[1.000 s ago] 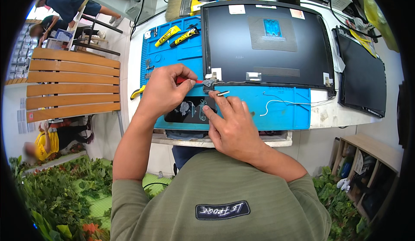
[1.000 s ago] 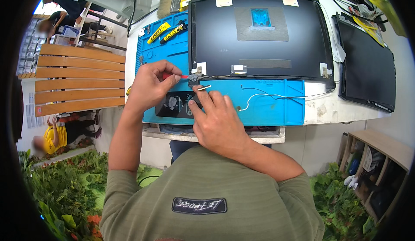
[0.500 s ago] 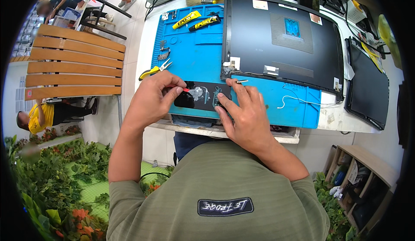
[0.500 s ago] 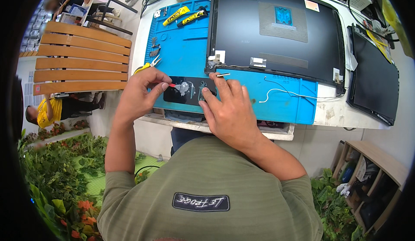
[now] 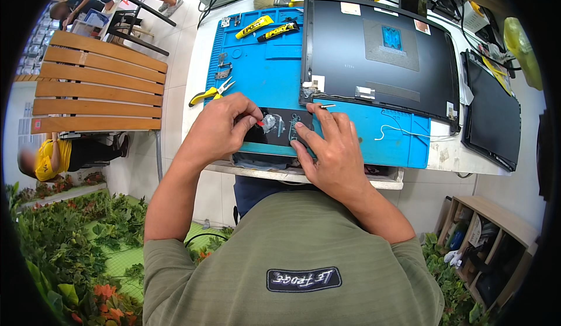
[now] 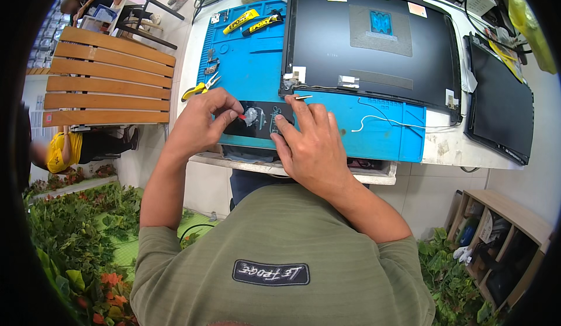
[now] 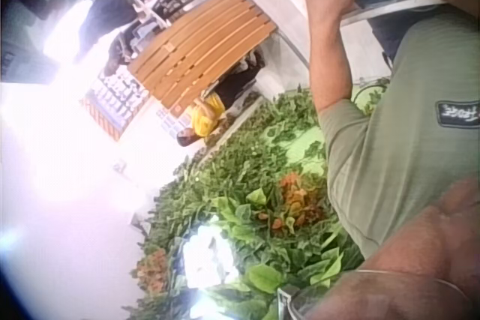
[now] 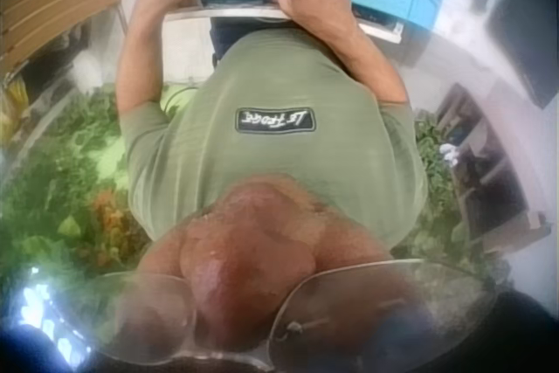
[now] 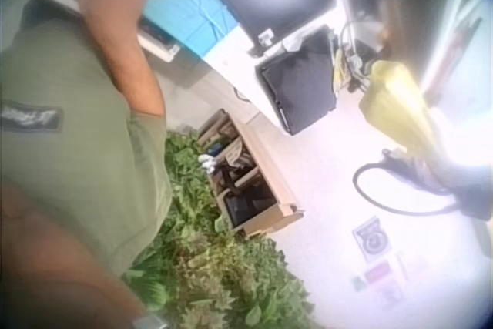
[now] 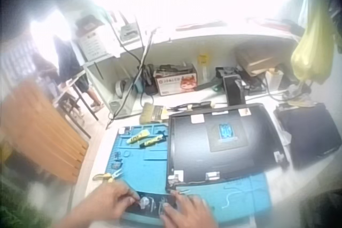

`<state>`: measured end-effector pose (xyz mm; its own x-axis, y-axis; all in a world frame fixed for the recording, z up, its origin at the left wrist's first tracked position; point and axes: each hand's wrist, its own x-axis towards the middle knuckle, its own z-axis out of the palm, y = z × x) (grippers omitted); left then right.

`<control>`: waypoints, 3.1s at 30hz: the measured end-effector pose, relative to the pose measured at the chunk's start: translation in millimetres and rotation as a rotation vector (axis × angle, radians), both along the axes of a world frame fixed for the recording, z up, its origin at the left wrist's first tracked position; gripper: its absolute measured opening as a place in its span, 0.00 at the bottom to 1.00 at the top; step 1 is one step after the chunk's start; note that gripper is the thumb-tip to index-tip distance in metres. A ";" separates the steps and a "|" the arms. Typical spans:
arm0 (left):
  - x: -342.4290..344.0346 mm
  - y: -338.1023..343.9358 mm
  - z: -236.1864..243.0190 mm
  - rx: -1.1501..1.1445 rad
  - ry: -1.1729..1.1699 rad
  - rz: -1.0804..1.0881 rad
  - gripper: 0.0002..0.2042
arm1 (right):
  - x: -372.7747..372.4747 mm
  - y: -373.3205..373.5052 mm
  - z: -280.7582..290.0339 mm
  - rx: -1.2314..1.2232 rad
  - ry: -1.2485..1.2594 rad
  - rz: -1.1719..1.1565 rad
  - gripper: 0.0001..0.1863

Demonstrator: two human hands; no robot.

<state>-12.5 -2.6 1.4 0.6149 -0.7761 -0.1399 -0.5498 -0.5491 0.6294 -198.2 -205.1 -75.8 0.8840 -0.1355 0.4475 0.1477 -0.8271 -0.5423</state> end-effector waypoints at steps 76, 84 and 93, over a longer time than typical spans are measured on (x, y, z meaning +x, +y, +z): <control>42.3 -65.3 -33.3 -0.228 0.488 0.099 0.10 | -1.4 -3.5 4.4 0.024 -0.011 0.008 0.20; 35.8 -66.9 -33.4 -0.212 0.412 0.116 0.09 | -0.8 -3.6 4.5 0.026 -0.013 0.008 0.20; 32.8 -67.0 -29.8 -0.203 0.368 0.138 0.09 | -1.0 -3.3 5.3 0.019 -0.011 0.008 0.20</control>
